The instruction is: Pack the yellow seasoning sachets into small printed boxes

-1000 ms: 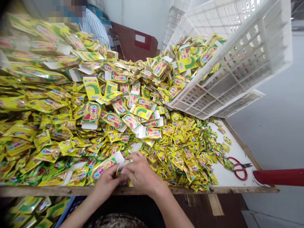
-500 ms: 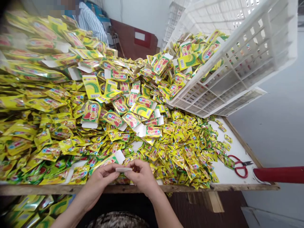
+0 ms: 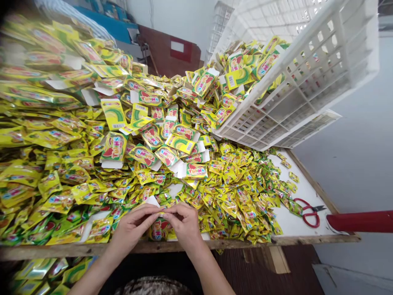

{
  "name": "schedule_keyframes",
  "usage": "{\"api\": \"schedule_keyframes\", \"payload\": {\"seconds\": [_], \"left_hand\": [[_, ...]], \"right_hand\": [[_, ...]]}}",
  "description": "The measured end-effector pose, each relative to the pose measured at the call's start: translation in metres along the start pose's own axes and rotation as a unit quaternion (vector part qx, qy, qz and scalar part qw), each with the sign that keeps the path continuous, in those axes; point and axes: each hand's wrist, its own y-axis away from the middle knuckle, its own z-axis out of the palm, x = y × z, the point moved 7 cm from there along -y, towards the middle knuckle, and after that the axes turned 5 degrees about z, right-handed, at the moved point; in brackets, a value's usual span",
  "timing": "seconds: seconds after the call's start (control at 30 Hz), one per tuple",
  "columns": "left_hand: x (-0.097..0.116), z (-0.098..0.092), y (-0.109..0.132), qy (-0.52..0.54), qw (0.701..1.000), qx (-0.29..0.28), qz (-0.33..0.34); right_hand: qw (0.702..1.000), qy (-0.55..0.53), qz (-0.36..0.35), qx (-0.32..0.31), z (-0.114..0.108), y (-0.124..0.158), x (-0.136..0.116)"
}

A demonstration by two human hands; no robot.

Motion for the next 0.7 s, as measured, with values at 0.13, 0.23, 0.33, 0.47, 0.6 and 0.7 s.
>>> {"api": "schedule_keyframes", "payload": {"seconds": [0.13,0.23,0.33,0.47,0.6,0.7], "left_hand": [[0.005,-0.002,0.009,-0.023,0.997,-0.036,0.071],[0.0,0.001,0.021,-0.035,0.995,-0.047,0.085],[-0.004,0.01,0.027,-0.033,0.995,-0.049,0.084],[-0.004,0.029,0.02,-0.062,0.992,-0.097,0.058],[-0.002,0.002,0.015,0.01,0.999,-0.026,-0.037],[-0.007,-0.045,0.044,0.064,0.99,-0.013,-0.127]], "right_hand": [[0.989,0.076,-0.126,-0.002,0.004,0.016,-0.012],[0.973,0.136,-0.183,0.023,0.005,0.035,-0.014],[0.965,0.172,-0.199,-0.001,0.001,0.038,-0.014],[0.935,0.309,-0.156,0.079,-0.025,0.0,-0.012],[0.84,0.528,-0.049,0.114,-0.03,-0.042,0.005],[0.831,0.551,-0.044,0.062,-0.018,-0.047,0.014]]}}
